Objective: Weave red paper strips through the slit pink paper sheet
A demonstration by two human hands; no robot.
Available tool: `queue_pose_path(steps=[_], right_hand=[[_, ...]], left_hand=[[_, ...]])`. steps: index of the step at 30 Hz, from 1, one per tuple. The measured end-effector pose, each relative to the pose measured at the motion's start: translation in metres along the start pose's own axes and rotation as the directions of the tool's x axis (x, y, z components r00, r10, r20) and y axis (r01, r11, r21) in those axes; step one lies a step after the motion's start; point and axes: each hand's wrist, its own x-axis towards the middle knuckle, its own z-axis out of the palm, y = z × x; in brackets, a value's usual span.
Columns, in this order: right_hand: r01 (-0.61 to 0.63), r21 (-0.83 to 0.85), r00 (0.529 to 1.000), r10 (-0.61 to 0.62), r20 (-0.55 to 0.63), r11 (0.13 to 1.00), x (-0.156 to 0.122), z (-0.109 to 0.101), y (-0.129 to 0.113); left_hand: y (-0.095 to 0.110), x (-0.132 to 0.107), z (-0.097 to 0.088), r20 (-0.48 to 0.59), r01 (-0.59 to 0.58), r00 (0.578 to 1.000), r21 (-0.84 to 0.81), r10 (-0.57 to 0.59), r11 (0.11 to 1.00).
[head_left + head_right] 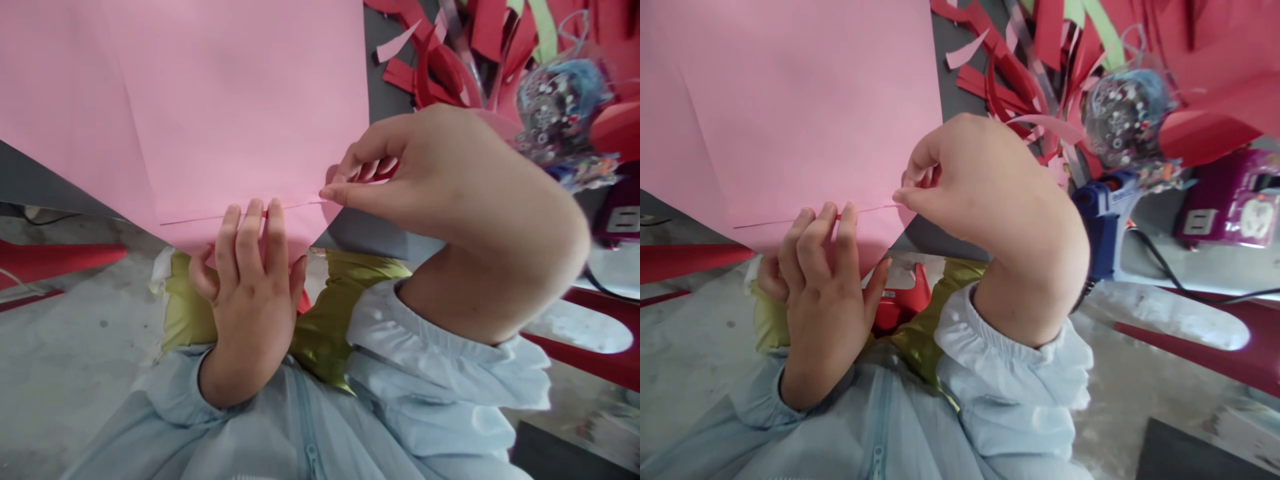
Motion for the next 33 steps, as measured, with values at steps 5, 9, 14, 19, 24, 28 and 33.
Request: queue_pose_path(steps=[5, 9, 14, 19, 24, 28, 33], right_hand=[[0.051, 0.033, 0.999, -0.051, 0.002, 0.998, 0.003, 0.002, 0.0], [0.03, 0.05, 1.0, -0.03, -0.007, 0.998, 0.004, 0.004, 0.0], [-0.021, 0.023, 1.0, 0.021, -0.011, 1.0, 0.003, 0.003, -0.005], [-0.061, 0.015, 0.998, 0.061, 0.005, 0.998, 0.003, 0.004, -0.008], [-0.042, 0.002, 0.999, 0.042, 0.016, 0.999, 0.003, 0.005, -0.009], [-0.048, -0.048, 0.998, 0.05, 0.038, 0.998, 0.004, 0.005, -0.011], [-0.016, -0.051, 0.998, 0.019, 0.053, 0.999, 0.004, 0.005, -0.008]], left_hand=[[0.001, 0.0, -0.001, 0.007, 0.002, 1.0, -0.013, -0.002, 1.0], [0.001, 0.0, -0.002, 0.022, -0.006, 1.0, 0.013, 0.006, 1.0], [0.001, 0.0, -0.003, 0.035, 0.003, 0.999, -0.005, -0.003, 1.0], [0.001, 0.0, -0.003, 0.033, -0.006, 0.999, 0.012, 0.006, 1.0], [0.001, -0.001, -0.002, 0.022, -0.005, 1.0, 0.011, 0.004, 1.0], [0.001, -0.001, -0.001, 0.02, 0.007, 1.0, -0.019, -0.007, 1.0], [0.001, -0.001, -0.002, 0.032, -0.017, 0.999, 0.022, 0.017, 1.0]])
